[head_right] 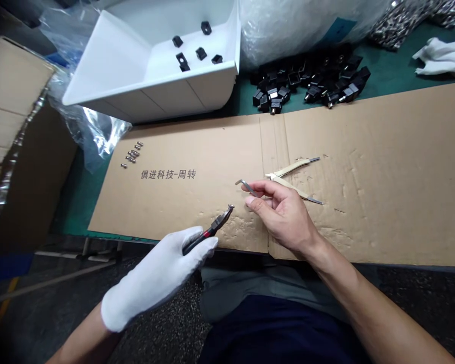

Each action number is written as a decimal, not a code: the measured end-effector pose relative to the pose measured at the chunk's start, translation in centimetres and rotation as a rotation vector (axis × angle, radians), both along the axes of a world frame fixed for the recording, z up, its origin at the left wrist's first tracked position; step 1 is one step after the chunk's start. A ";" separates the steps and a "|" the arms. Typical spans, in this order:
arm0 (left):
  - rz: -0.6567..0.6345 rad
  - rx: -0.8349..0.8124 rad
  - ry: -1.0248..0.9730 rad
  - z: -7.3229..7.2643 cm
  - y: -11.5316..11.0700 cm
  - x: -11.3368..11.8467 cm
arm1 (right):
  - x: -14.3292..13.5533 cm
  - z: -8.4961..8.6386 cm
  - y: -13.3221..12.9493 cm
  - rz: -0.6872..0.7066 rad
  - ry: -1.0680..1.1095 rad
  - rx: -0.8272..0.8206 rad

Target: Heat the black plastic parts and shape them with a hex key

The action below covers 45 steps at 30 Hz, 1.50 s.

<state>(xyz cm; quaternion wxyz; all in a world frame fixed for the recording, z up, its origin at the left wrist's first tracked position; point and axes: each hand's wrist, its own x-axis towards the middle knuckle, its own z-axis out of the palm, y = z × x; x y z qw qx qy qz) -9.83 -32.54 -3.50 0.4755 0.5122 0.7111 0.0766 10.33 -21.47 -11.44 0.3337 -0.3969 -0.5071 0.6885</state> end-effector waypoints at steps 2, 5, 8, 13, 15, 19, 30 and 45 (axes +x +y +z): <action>0.025 -0.040 -0.080 0.3 0.1 0.2 | 0.4 0.1 -0.2 0.017 0.044 -0.059; 0.049 -0.103 -0.162 0.6 0.2 0.6 | 0.7 0.5 -0.4 0.011 0.068 -0.099; 0.063 -0.158 -0.230 0.8 0.2 0.8 | 0.8 0.9 -0.6 0.009 0.059 -0.121; 0.085 -0.206 -0.345 0.6 0.0 1.1 | 1.0 1.1 -1.0 0.013 0.103 -0.201; 0.090 -0.212 -0.386 0.4 -0.1 1.2 | 1.1 1.3 -1.1 0.030 0.130 -0.266; 0.107 -0.215 -0.464 0.0 -0.4 1.4 | 1.2 1.8 -1.4 0.045 0.195 -0.395; 0.164 -0.272 -0.592 0.3 -0.2 1.9 | 1.1 2.2 -1.5 0.102 0.237 -0.437; 0.146 -0.193 -0.492 0.1 -0.1 2.3 | 2.1 2.0 -2.1 0.071 0.142 -0.342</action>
